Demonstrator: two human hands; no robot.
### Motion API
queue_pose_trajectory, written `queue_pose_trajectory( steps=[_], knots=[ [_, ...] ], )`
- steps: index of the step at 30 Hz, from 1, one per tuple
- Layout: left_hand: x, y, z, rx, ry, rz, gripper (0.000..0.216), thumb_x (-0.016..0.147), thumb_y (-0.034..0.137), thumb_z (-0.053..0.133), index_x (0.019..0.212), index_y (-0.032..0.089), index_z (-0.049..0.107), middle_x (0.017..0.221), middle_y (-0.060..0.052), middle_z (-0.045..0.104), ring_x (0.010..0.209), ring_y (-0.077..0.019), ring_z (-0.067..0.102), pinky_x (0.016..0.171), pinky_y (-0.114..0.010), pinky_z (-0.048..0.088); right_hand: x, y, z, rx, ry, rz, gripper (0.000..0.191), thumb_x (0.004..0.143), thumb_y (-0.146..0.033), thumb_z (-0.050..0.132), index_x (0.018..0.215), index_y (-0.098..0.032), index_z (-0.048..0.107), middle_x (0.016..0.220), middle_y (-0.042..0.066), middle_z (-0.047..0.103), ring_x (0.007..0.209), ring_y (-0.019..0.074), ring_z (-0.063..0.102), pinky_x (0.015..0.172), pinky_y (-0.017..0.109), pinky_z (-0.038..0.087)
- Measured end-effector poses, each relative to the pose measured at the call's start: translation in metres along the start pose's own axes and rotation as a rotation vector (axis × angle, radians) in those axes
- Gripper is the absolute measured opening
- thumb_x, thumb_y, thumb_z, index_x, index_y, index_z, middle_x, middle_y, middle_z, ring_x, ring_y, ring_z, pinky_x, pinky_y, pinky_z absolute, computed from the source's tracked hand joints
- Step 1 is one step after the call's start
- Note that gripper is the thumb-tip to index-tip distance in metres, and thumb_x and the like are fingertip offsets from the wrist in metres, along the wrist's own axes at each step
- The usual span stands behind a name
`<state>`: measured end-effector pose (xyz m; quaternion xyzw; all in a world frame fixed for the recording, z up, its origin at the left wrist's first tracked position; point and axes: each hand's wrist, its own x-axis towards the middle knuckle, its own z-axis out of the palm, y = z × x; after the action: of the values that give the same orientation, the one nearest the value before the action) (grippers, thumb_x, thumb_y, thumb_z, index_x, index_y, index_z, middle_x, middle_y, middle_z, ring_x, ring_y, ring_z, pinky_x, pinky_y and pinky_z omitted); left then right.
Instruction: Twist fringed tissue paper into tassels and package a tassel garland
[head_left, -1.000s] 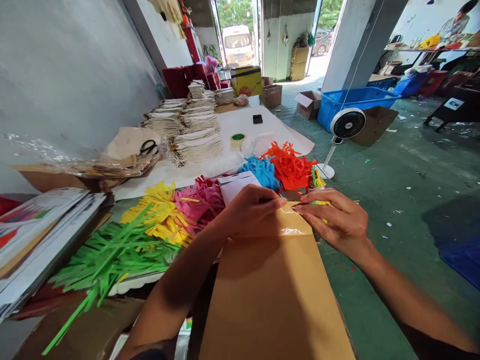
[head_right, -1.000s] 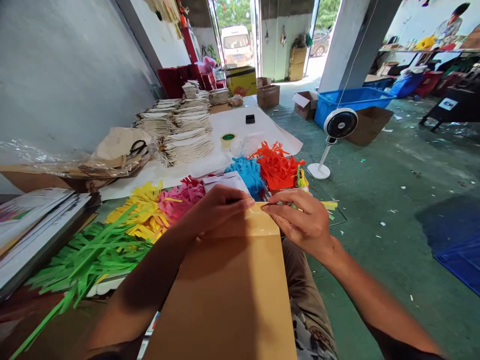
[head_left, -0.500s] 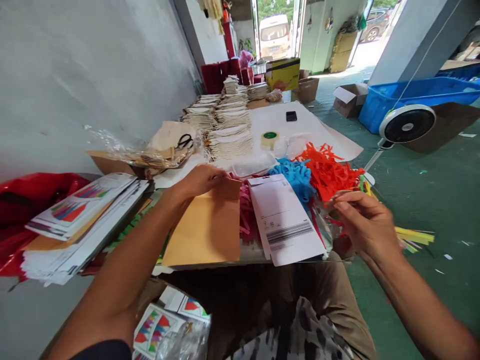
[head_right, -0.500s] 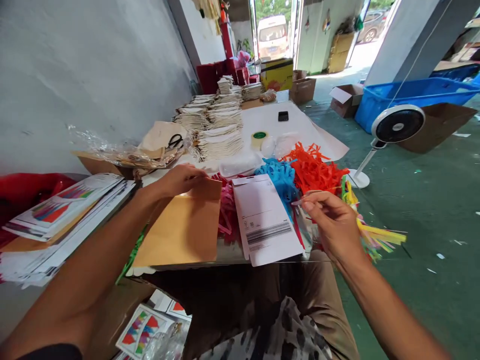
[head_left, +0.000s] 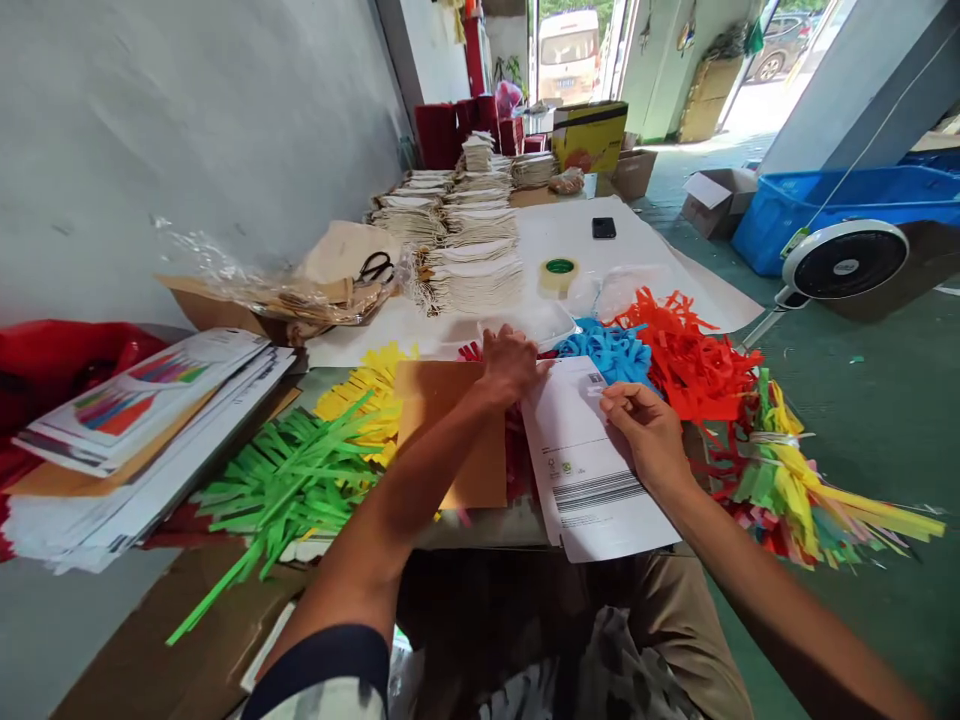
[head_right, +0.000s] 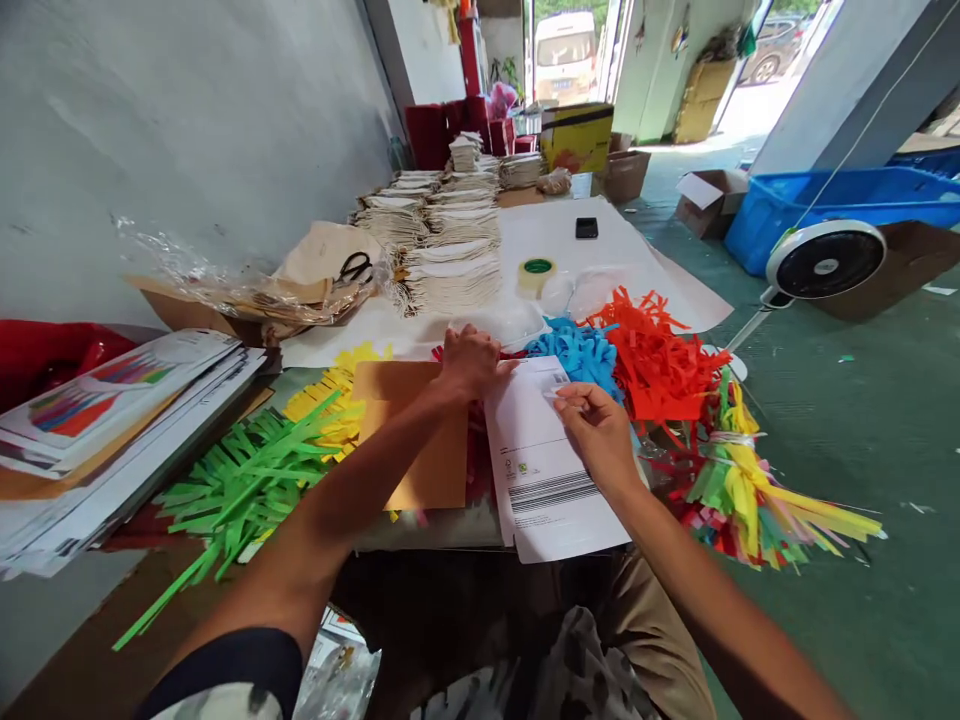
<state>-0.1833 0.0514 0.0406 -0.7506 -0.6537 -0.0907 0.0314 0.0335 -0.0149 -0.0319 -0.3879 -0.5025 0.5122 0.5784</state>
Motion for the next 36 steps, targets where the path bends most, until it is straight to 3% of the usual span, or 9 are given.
queue_pose_trajectory(
  steps=[3,8,11,14,17,21,25,29,36],
  knots=[
    [0.003,-0.002,0.001,-0.306,-0.023,-0.033,0.033,0.083,0.050,0.080,0.087,0.017,0.079,0.095,-0.013,0.077,0.110,-0.0359,0.065,0.098,-0.049,0.046,-0.006,0.003,0.000,-0.029,0.010,-0.046,0.022,0.084,-0.041,0.088,0.095,-0.027,0.076,0.089,-0.002,0.061,0.079,0.0137,0.053,0.072,0.028,0.046],
    [-0.007,-0.005,-0.010,-1.240,-0.021,-0.195,0.045,0.065,0.053,0.093,0.083,0.017,0.073,0.070,-0.001,0.070,0.064,-0.0172,0.063,0.060,-0.028,0.044,-0.009,-0.012,0.001,-0.059,-0.004,-0.156,0.015,0.089,-0.038,0.084,0.096,-0.028,0.076,0.099,0.001,0.063,0.078,0.0147,0.054,0.069,0.030,0.048],
    [-0.017,0.009,-0.013,-1.642,-0.063,-0.321,0.056,0.052,0.049,0.102,0.091,0.016,0.077,0.077,-0.004,0.077,0.064,-0.0169,0.067,0.060,-0.027,0.050,-0.011,-0.021,0.002,-0.126,0.007,-0.298,0.010,0.090,-0.033,0.082,0.097,-0.027,0.077,0.106,0.005,0.067,0.094,0.0198,0.063,0.073,0.033,0.051],
    [-0.026,0.025,-0.009,-1.904,-0.146,-0.376,0.055,0.051,0.042,0.103,0.093,0.015,0.080,0.086,-0.007,0.081,0.070,-0.0187,0.072,0.068,-0.030,0.057,-0.014,-0.025,0.001,-0.192,0.028,-0.393,0.006,0.092,-0.029,0.080,0.096,-0.027,0.076,0.107,0.007,0.069,0.106,0.0225,0.064,0.076,0.033,0.051],
    [-0.030,0.033,-0.001,-1.999,-0.125,-0.420,0.051,0.052,0.040,0.103,0.092,0.016,0.080,0.085,-0.006,0.082,0.073,-0.0192,0.073,0.070,-0.029,0.057,-0.016,-0.034,-0.004,-0.232,0.009,-0.330,0.007,0.094,-0.030,0.079,0.099,-0.028,0.076,0.093,0.003,0.067,0.088,0.0185,0.063,0.069,0.031,0.048],
    [-0.033,0.034,0.001,-2.020,-0.077,-0.373,0.049,0.057,0.040,0.100,0.096,0.018,0.080,0.087,-0.006,0.083,0.081,-0.0228,0.076,0.076,-0.032,0.059,-0.010,-0.068,-0.010,-0.358,-0.119,-0.190,0.012,0.097,-0.037,0.077,0.105,-0.027,0.076,0.065,-0.006,0.048,0.059,0.0127,0.044,0.058,0.029,0.038],
    [-0.038,0.037,-0.008,-2.022,-0.117,-0.259,0.048,0.061,0.042,0.097,0.098,0.017,0.081,0.088,-0.007,0.082,0.078,-0.0226,0.075,0.072,-0.031,0.058,0.003,-0.108,-0.010,-0.591,-0.133,-0.353,0.016,0.099,-0.040,0.074,0.104,-0.026,0.078,0.071,-0.002,0.059,0.061,0.0129,0.046,0.056,0.029,0.036],
    [-0.046,0.046,-0.017,-2.016,-0.138,-0.180,0.044,0.066,0.043,0.095,0.100,0.018,0.080,0.083,-0.005,0.080,0.068,-0.0178,0.070,0.065,-0.028,0.054,0.013,-0.133,-0.012,-0.775,-0.179,-0.520,0.014,0.101,-0.038,0.070,0.106,-0.027,0.077,0.098,0.003,0.076,0.067,0.0131,0.056,0.059,0.030,0.042],
    [-0.053,0.054,-0.029,-1.953,-0.150,-0.119,0.038,0.071,0.044,0.091,0.098,0.019,0.079,0.084,-0.003,0.079,0.070,-0.0169,0.068,0.066,-0.027,0.050,0.017,-0.141,-0.018,-0.863,-0.267,-0.414,0.018,0.102,-0.044,0.066,0.100,-0.027,0.071,0.091,0.002,0.074,0.064,0.0147,0.054,0.058,0.032,0.041]
  ],
)
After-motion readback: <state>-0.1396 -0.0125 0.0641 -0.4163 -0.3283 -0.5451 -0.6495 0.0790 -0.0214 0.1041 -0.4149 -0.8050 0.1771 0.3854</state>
